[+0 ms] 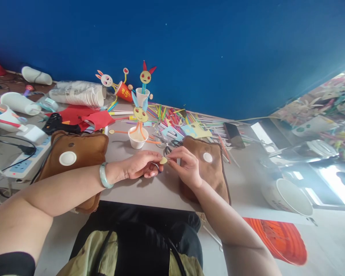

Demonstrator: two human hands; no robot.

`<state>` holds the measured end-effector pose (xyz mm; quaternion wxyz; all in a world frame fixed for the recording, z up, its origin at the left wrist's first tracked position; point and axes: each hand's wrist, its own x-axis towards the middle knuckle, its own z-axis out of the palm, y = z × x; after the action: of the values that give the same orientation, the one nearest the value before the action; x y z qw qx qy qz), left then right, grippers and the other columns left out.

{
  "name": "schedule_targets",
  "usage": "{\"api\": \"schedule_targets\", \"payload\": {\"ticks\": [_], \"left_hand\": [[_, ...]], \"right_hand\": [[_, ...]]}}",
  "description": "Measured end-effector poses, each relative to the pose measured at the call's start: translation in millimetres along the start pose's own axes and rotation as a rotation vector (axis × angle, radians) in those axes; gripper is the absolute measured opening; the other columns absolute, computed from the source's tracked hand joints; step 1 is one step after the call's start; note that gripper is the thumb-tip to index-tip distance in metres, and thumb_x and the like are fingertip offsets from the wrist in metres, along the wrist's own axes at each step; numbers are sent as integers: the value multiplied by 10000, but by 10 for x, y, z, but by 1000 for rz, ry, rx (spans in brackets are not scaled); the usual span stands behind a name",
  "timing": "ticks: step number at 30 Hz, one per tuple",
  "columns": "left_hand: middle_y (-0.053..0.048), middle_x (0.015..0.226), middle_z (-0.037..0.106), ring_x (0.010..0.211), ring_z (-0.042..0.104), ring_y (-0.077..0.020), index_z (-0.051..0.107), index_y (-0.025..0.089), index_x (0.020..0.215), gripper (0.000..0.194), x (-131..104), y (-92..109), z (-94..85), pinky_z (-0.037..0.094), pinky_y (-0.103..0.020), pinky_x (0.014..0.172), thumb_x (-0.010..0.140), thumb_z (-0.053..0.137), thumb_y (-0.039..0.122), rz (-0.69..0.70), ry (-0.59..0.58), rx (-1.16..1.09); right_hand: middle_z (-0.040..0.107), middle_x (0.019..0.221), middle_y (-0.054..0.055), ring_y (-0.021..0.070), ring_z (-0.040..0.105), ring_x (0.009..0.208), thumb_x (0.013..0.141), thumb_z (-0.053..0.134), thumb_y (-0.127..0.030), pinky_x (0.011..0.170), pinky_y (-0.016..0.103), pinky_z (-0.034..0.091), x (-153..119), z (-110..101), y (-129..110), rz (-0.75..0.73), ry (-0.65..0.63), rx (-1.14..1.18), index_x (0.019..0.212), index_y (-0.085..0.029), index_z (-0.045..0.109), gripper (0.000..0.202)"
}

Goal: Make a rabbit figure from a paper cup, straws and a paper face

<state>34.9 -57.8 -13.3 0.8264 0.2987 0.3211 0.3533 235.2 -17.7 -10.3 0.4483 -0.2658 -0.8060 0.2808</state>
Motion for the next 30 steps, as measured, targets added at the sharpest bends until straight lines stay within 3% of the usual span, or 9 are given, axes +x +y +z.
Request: {"api": "schedule_targets", "payload": {"ticks": [8,14,16,18,20,22,26,30], "left_hand": [[-26,700,642,422,537,-75,607,143,805,227,-17,14,29,284,-165,332,793,713,344,-30,-1,60],[-102,913,725,449,558,-88,686,134,907,380,-4,0,13,310,-208,357,846,637,505,-30,26,322],[-90,880,727,478,550,-90,705,137,909,399,-21,4,2,340,-218,402,881,596,520,111,84,524],[-63,804,718,541,558,-99,713,147,868,350,-56,40,-16,405,-228,498,894,611,481,377,192,776],[-54,807,724,624,589,-124,724,161,868,291,-96,121,-48,453,-251,607,891,641,439,631,336,1010],[-61,874,745,685,618,-152,735,171,942,273,-120,233,-98,478,-286,690,895,644,424,800,490,1186],[-96,1075,758,1035,673,-249,735,169,1056,245,-83,417,-228,473,-380,973,876,653,315,934,536,1401],[-96,1226,726,1174,631,-261,698,189,1200,327,-10,423,-288,439,-435,1047,899,571,200,885,488,1553]], "right_hand": [[677,869,49,181,650,772,896,678,-268,715,348,544,12,-20,-45,2,-86,-8,844,-235,717,73],[649,816,32,181,629,776,894,644,-238,735,348,525,38,-25,-96,13,-44,35,802,-226,633,93],[645,807,29,185,626,784,875,640,-217,741,348,521,68,-60,-125,36,7,13,783,-228,622,94],[648,802,27,186,623,781,852,636,-198,741,347,517,111,-108,-170,74,39,-34,771,-228,620,87],[659,805,27,187,625,785,833,630,-184,741,343,513,162,-150,-226,119,24,-85,768,-225,626,77],[668,804,25,184,627,783,816,633,-181,736,333,508,218,-171,-275,155,-32,-115,756,-219,633,71],[657,768,9,157,599,706,785,649,-200,686,304,488,345,-132,-311,214,-135,-126,731,-208,631,58],[636,722,-3,134,563,649,761,640,-190,646,287,457,497,-75,-279,224,-176,-174,714,-203,620,52]]}}
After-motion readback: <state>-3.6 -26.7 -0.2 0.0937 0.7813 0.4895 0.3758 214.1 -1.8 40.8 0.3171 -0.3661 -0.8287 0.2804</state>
